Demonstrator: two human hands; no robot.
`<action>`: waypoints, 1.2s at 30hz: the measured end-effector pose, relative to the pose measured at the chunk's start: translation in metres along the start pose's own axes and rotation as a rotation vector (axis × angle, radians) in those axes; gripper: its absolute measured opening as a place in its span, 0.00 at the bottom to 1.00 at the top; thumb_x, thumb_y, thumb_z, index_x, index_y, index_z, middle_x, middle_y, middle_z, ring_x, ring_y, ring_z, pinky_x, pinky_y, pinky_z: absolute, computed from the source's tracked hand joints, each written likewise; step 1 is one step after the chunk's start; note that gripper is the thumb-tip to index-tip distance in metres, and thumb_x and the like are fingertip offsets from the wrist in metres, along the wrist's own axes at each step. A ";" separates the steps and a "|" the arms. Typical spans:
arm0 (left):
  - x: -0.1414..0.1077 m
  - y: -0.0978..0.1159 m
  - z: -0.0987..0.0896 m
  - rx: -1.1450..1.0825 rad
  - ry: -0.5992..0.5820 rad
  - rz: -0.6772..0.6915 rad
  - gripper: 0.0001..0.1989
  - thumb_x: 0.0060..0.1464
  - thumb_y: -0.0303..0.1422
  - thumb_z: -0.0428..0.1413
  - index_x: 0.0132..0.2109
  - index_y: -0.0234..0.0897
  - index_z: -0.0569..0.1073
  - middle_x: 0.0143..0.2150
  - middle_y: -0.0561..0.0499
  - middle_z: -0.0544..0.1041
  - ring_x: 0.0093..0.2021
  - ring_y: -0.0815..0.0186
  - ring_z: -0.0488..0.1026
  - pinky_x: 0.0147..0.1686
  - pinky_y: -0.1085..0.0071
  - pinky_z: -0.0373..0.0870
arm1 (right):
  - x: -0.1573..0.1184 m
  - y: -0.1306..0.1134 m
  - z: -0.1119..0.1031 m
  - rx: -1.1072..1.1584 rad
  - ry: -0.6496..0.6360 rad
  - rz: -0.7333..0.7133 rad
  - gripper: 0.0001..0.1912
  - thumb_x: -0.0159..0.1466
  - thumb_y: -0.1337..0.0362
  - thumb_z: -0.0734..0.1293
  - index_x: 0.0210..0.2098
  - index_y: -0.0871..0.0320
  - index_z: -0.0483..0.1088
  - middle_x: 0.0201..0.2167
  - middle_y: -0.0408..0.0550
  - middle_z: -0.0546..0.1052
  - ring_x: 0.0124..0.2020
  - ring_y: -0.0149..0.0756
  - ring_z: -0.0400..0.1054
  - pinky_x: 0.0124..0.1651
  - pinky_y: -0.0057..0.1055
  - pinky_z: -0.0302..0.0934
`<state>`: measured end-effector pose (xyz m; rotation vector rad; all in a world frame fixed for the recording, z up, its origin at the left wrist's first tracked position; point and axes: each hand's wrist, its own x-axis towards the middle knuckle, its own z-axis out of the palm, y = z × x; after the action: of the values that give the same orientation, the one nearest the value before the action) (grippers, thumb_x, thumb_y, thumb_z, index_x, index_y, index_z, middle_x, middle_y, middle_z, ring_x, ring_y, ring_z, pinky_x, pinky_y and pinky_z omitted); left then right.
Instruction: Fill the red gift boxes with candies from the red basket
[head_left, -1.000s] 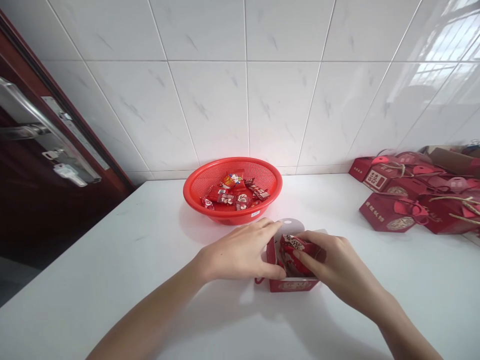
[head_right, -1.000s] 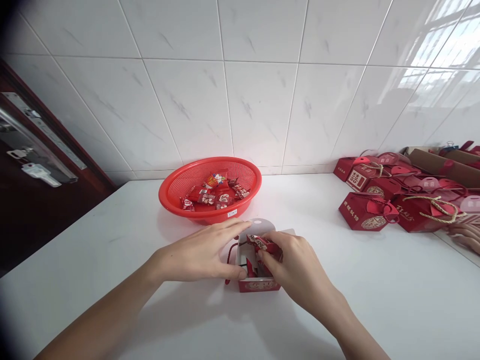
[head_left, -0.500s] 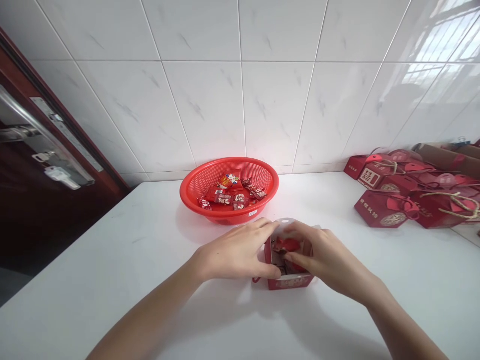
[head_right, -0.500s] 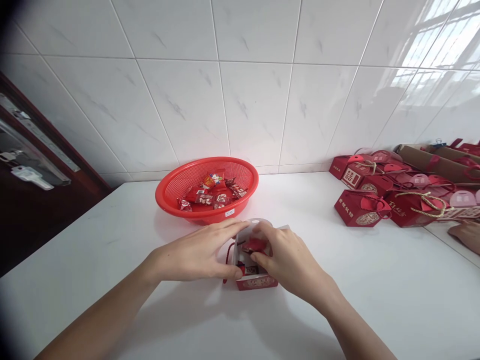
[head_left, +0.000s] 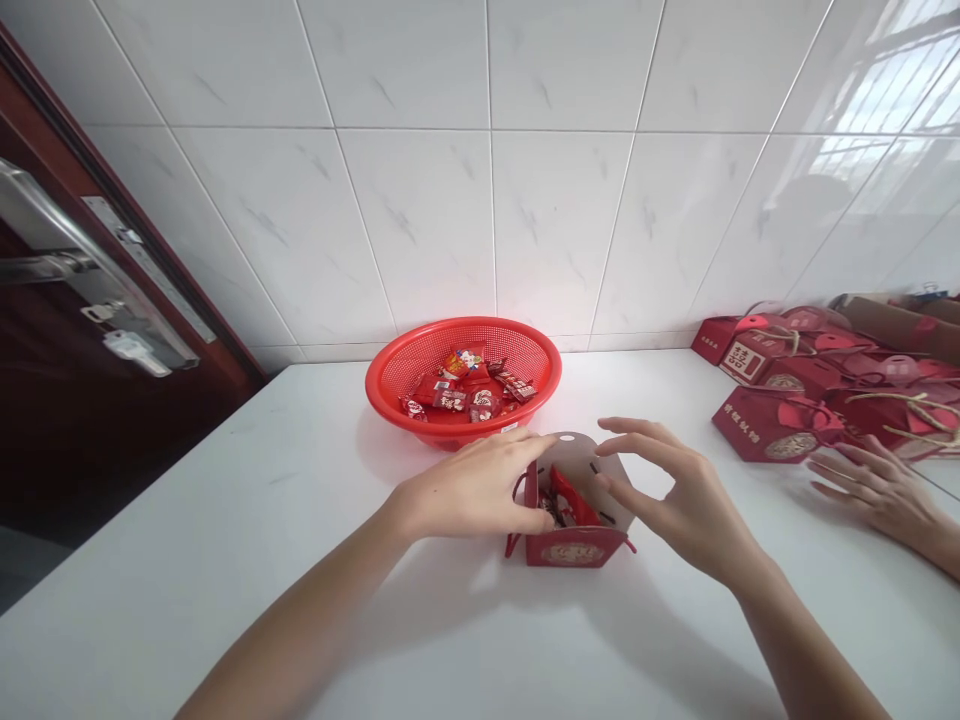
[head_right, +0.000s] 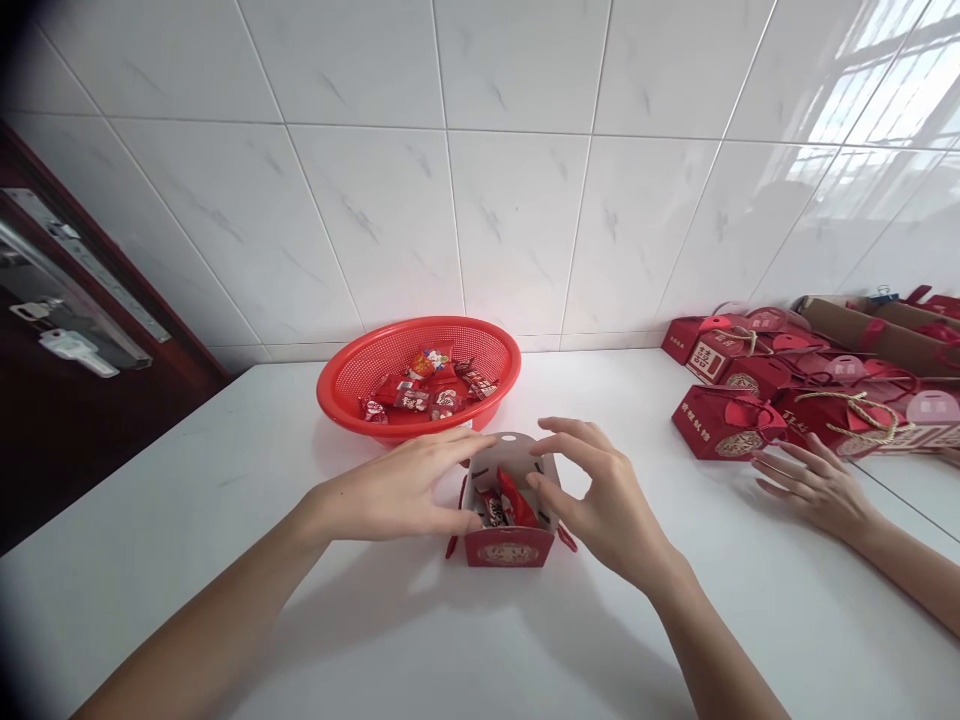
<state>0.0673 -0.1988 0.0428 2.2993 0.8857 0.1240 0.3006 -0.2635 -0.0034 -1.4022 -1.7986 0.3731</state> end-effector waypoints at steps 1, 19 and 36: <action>0.000 -0.001 -0.001 0.017 0.011 -0.027 0.37 0.55 0.44 0.61 0.69 0.52 0.61 0.65 0.48 0.69 0.66 0.48 0.63 0.57 0.60 0.65 | 0.001 0.004 0.000 0.003 0.004 0.016 0.08 0.66 0.55 0.68 0.41 0.49 0.76 0.58 0.50 0.76 0.58 0.52 0.70 0.55 0.50 0.67; 0.010 -0.002 -0.002 0.045 0.092 -0.204 0.28 0.48 0.52 0.63 0.49 0.42 0.66 0.49 0.47 0.76 0.48 0.51 0.74 0.40 0.63 0.68 | 0.007 0.021 0.027 0.274 -0.062 0.090 0.18 0.68 0.45 0.63 0.36 0.51 0.75 0.55 0.51 0.76 0.60 0.52 0.69 0.61 0.50 0.64; 0.020 -0.019 0.010 0.155 -0.053 -0.088 0.27 0.67 0.42 0.45 0.71 0.60 0.58 0.66 0.49 0.68 0.62 0.50 0.67 0.56 0.56 0.66 | 0.006 0.028 0.024 0.377 -0.304 0.184 0.26 0.70 0.41 0.58 0.47 0.49 0.80 0.66 0.51 0.68 0.65 0.54 0.63 0.57 0.46 0.68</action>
<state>0.0748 -0.1807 0.0206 2.3893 0.9983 -0.0458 0.3016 -0.2427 -0.0341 -1.2919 -1.7193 1.0139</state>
